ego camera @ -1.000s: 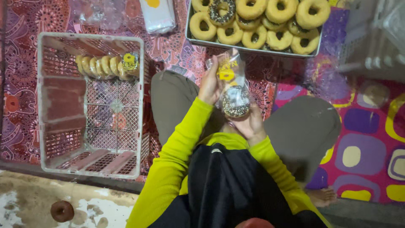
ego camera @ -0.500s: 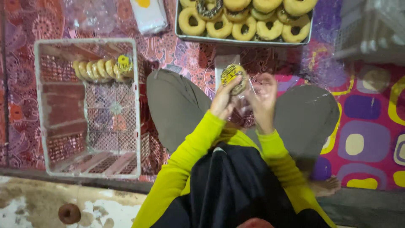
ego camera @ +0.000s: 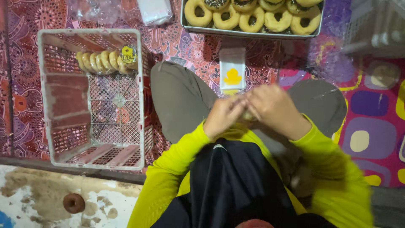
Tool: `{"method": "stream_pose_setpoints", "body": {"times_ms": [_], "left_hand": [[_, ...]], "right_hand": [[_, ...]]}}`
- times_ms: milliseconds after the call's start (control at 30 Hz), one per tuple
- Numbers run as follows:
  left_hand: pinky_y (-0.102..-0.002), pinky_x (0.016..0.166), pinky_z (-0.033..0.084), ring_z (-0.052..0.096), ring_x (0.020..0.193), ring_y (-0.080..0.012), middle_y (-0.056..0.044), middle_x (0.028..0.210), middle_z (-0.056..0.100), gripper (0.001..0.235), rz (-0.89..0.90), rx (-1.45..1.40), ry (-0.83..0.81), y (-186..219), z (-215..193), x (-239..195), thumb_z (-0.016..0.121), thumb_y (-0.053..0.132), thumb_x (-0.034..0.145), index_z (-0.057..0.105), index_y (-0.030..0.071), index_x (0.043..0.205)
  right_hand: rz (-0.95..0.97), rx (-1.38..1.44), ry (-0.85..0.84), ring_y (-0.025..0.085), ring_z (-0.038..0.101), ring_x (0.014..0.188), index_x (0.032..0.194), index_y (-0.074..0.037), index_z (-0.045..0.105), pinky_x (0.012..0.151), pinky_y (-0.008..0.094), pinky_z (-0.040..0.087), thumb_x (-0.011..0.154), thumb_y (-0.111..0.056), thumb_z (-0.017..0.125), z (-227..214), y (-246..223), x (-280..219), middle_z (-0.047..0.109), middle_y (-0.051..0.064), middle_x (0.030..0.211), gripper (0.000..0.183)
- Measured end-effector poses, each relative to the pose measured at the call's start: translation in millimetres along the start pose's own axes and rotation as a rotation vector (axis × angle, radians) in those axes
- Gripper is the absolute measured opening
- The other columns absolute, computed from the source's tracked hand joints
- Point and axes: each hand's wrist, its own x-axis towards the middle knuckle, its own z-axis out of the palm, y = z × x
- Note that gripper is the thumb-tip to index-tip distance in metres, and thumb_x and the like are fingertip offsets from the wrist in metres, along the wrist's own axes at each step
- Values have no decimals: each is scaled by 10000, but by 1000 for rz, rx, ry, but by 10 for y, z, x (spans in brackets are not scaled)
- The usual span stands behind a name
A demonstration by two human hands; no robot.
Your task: The person sits on the floor and repeatedly picks doughnuts from a metal tray, places them into small plastic bags, and stacks the filled bags in a white plastic crate. The doughnuts include plain and sesame-topped varieties.
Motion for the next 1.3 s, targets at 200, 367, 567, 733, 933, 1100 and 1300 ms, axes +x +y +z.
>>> {"method": "stream_pose_setpoints", "body": {"times_ms": [200,367,567,733,933,1100,1300], "left_hand": [[-375,902,582,745,1042,-317,-162,1132,753,249,75,158,-333,265,-456,-205,548,176,1047,714,111,1221],[-466,1239,361,391,1500,-300,-156,1530,530,188,224,-458,-348,-78,-528,-87,619,117,1036,712,56,1187],[-403,1075,504,639,1186,-266,-182,1257,688,238,-36,-802,383,-568,-210,-278,544,152,1112,700,-11,1186],[-337,875,471,554,955,-220,-112,1048,620,140,133,-213,807,-1059,-644,-389,553,128,1141,602,2,1104],[-347,827,495,641,907,-266,-138,973,665,141,-85,272,914,-1335,-879,-770,587,141,1073,595,0,1083],[-344,713,477,580,792,-187,-129,893,640,211,-339,-182,771,-1644,-855,-1023,704,135,1028,618,-27,1133],[-348,860,560,697,939,-190,-109,1136,710,633,-181,-13,179,-1373,-736,-137,738,197,921,465,42,1471]], "right_hand": [[164,-496,-240,354,629,1071,1030,-238,757,893,550,482,595,-483,727,-133,501,34,687,120,1191,501],[286,1018,-655,247,679,1147,1166,-91,769,1004,403,535,817,-358,807,627,-81,-113,728,115,1217,440],[786,1874,371,143,657,994,1048,-15,731,836,294,553,1006,-220,703,1199,-774,117,701,50,1141,211],[582,1242,355,166,637,998,1054,5,776,931,311,504,1017,-130,738,1434,-518,700,743,66,1026,145],[689,1157,146,150,648,861,1009,-7,787,773,277,517,934,-121,765,2138,-729,786,712,90,875,139],[1018,1560,-57,165,705,821,919,10,716,743,250,558,995,-129,757,2685,-800,522,751,114,898,164],[1229,1762,316,174,695,863,1086,-30,593,684,335,573,845,-46,768,2668,339,-78,686,84,995,298]]}}
